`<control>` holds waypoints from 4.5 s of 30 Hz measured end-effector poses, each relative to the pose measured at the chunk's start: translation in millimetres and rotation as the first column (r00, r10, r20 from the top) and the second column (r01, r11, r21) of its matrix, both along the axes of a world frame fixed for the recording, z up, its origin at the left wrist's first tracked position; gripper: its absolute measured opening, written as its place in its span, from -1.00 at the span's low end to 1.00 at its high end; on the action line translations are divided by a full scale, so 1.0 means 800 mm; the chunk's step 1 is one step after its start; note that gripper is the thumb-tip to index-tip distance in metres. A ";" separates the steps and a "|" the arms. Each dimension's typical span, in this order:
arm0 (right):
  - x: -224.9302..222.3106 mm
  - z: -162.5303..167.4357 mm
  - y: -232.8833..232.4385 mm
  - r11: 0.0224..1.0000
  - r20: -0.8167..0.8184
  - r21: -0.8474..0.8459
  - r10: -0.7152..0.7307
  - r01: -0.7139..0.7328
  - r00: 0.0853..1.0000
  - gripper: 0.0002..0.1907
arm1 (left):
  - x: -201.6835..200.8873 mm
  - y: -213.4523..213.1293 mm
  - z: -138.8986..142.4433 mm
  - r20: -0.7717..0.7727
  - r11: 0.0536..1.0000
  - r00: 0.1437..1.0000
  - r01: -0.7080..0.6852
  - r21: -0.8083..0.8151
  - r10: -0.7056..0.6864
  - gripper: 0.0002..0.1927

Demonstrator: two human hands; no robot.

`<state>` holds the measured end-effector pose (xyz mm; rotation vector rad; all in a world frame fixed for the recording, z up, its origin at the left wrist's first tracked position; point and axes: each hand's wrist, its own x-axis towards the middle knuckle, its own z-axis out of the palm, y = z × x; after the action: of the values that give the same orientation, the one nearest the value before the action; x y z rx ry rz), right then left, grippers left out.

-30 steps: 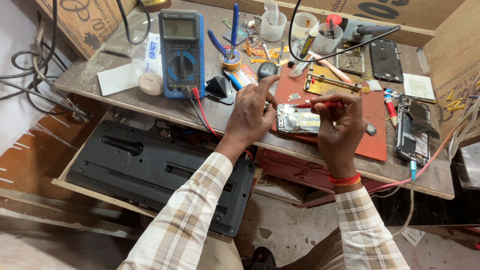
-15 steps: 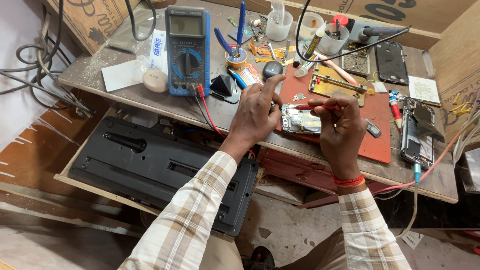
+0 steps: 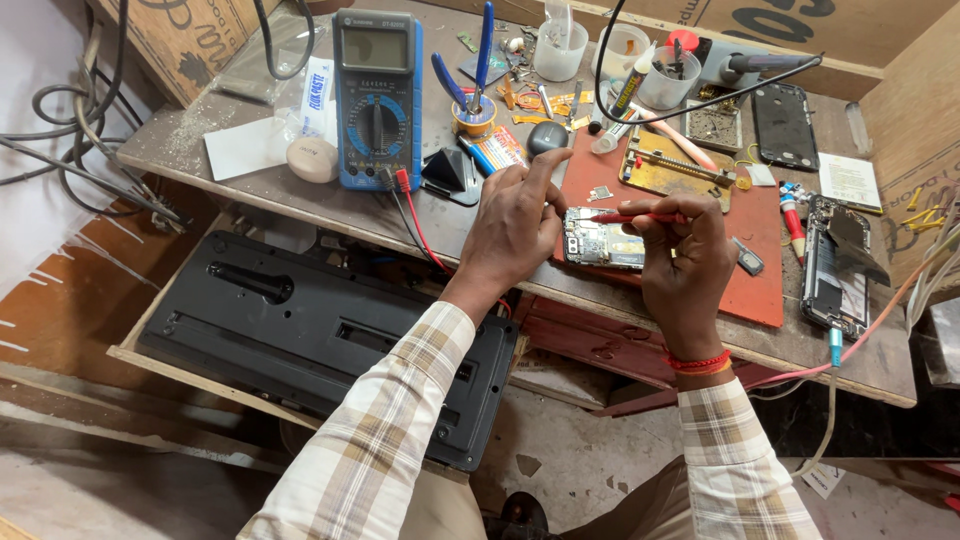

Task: The person uses a multimeter probe to test points on a disassembled mobile phone motherboard. They hold the board steady with one hand while probing various components with the other. The person also briefly handles a small rectangular component and a utility knife.

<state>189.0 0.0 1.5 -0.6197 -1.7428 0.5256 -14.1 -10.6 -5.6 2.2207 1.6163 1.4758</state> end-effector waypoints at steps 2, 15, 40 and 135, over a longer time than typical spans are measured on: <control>0.001 0.001 -0.001 1.000 0.015 0.007 0.008 -0.008 1.000 -0.81 | 0.000 0.000 0.000 0.002 1.000 1.000 -0.006 -0.002 0.006 -0.34; 0.002 0.003 -0.003 0.998 0.101 0.055 -0.023 0.017 0.995 -0.81 | 0.002 0.000 0.003 0.008 0.999 1.000 -0.024 -0.045 0.024 -0.35; 0.011 -0.001 0.004 0.999 0.132 -0.014 -0.027 0.029 0.991 -0.87 | 0.002 0.004 -0.002 0.018 0.998 1.000 -0.021 -0.056 0.022 -0.35; 0.008 0.007 -0.007 0.998 0.060 -0.064 -0.027 0.031 0.998 -0.85 | 0.000 -0.002 0.000 0.024 1.000 0.999 0.026 -0.007 -0.026 -0.39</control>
<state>195.1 -5.4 6.8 -0.7111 -1.7751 0.5504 -14.1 -11.9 -5.5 2.2027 1.5774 1.4825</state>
